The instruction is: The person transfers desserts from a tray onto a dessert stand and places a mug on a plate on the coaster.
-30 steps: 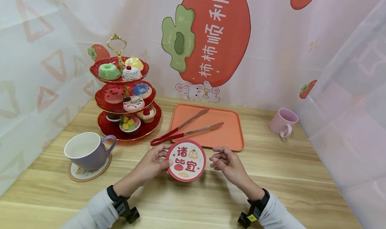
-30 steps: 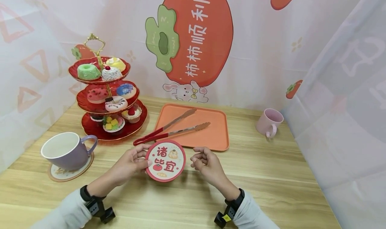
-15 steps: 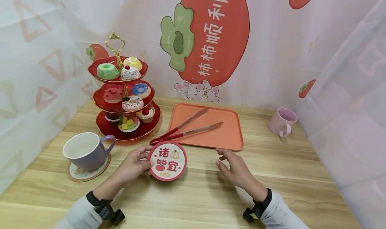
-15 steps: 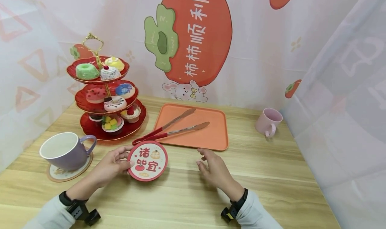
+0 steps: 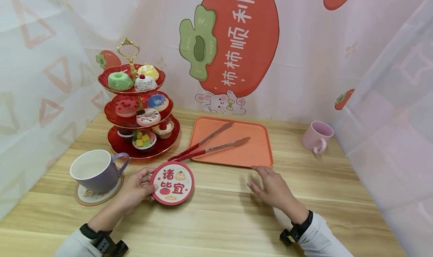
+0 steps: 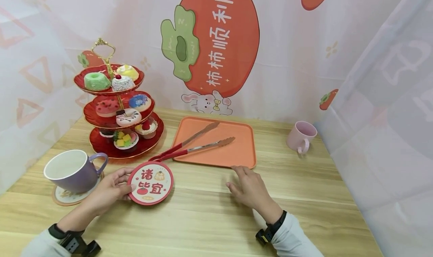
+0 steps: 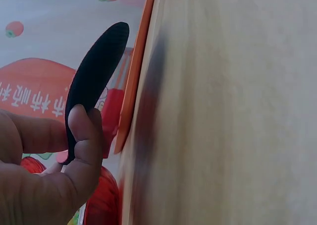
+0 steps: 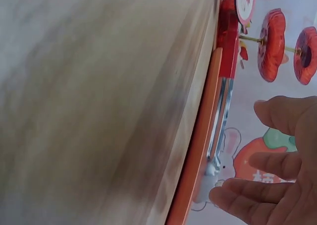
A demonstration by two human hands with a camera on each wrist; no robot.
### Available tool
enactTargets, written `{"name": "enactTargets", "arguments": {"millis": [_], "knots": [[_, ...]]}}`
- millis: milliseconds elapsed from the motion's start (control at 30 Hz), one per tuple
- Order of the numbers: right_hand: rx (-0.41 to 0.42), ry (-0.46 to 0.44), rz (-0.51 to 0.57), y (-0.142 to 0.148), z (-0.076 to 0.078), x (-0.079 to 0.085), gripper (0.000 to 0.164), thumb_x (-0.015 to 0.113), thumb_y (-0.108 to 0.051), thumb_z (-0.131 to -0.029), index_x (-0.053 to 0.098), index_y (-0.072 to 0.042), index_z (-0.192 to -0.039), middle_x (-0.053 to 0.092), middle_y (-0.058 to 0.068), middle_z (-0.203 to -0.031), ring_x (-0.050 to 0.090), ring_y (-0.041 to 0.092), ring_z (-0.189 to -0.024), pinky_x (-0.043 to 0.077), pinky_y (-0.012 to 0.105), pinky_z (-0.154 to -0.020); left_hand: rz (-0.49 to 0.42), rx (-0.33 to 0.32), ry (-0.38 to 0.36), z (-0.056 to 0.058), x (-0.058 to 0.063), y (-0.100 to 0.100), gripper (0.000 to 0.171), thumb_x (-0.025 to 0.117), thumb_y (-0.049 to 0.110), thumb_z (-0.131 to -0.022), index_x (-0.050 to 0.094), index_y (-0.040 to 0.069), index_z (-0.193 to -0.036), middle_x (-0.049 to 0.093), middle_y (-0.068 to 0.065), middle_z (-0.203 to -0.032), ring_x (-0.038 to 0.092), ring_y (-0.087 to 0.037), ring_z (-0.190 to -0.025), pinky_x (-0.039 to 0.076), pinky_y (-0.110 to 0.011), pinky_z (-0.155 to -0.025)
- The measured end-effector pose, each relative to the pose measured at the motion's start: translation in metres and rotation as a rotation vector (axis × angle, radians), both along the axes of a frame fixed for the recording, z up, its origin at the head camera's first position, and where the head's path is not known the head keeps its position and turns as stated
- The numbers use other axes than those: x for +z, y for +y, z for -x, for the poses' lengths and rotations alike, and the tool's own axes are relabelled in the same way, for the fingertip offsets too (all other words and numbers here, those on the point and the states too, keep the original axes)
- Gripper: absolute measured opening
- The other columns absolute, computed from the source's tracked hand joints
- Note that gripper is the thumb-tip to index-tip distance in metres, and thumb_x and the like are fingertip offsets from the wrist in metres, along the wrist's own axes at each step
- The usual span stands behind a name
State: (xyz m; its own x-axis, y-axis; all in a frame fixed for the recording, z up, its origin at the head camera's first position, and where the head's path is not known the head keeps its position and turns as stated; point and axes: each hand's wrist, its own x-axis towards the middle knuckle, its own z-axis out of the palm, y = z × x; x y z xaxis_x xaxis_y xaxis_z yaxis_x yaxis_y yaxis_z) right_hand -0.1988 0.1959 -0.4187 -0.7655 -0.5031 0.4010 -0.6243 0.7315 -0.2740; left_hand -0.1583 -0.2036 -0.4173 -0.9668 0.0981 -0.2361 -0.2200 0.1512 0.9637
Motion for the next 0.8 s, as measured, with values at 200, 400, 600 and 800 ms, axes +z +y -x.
{"name": "enactTargets", "arguments": {"millis": [200,400,600,800], "knots": [[-0.011,-0.031,-0.07,0.009,0.002,0.003,0.055,0.074,-0.026,-0.079,0.054,0.002,-0.122,0.059,0.021,-0.112,0.058,0.037,-0.098,0.047,0.049,-0.077,0.033,0.01,-0.003,-0.002,-0.002,-0.005,0.049,0.053,-0.011,-0.087,0.034,-0.008,-0.132,0.053,-0.02,-0.1,0.058,-0.024,-0.073,0.051,-0.033,-0.061],[-0.045,-0.127,-0.107,0.016,0.002,0.006,0.062,0.076,-0.03,-0.077,0.052,0.0,-0.125,0.054,0.027,-0.118,0.052,0.042,-0.106,0.044,0.054,-0.081,0.077,0.02,0.0,-0.004,-0.002,-0.01,0.049,0.051,-0.012,-0.087,0.032,-0.009,-0.132,0.052,-0.02,-0.098,0.058,-0.023,-0.073,0.052,-0.034,-0.06],[-0.075,-0.168,-0.104,0.019,0.001,0.007,0.061,0.076,-0.03,-0.077,0.053,0.0,-0.126,0.051,0.029,-0.121,0.05,0.044,-0.109,0.042,0.057,-0.081,0.15,0.03,-0.001,-0.005,-0.001,-0.012,0.05,0.052,-0.012,-0.087,0.032,-0.01,-0.132,0.053,-0.019,-0.095,0.059,-0.023,-0.073,0.052,-0.034,-0.06],[-0.078,-0.175,-0.094,0.023,0.002,0.008,0.06,0.075,-0.029,-0.078,0.052,0.0,-0.125,0.051,0.029,-0.121,0.049,0.044,-0.11,0.041,0.058,-0.082,0.312,0.026,0.033,-0.005,-0.001,-0.015,0.049,0.057,-0.01,-0.085,0.035,-0.011,-0.129,0.053,-0.019,-0.092,0.056,-0.021,-0.07,0.051,-0.032,-0.056]]}}
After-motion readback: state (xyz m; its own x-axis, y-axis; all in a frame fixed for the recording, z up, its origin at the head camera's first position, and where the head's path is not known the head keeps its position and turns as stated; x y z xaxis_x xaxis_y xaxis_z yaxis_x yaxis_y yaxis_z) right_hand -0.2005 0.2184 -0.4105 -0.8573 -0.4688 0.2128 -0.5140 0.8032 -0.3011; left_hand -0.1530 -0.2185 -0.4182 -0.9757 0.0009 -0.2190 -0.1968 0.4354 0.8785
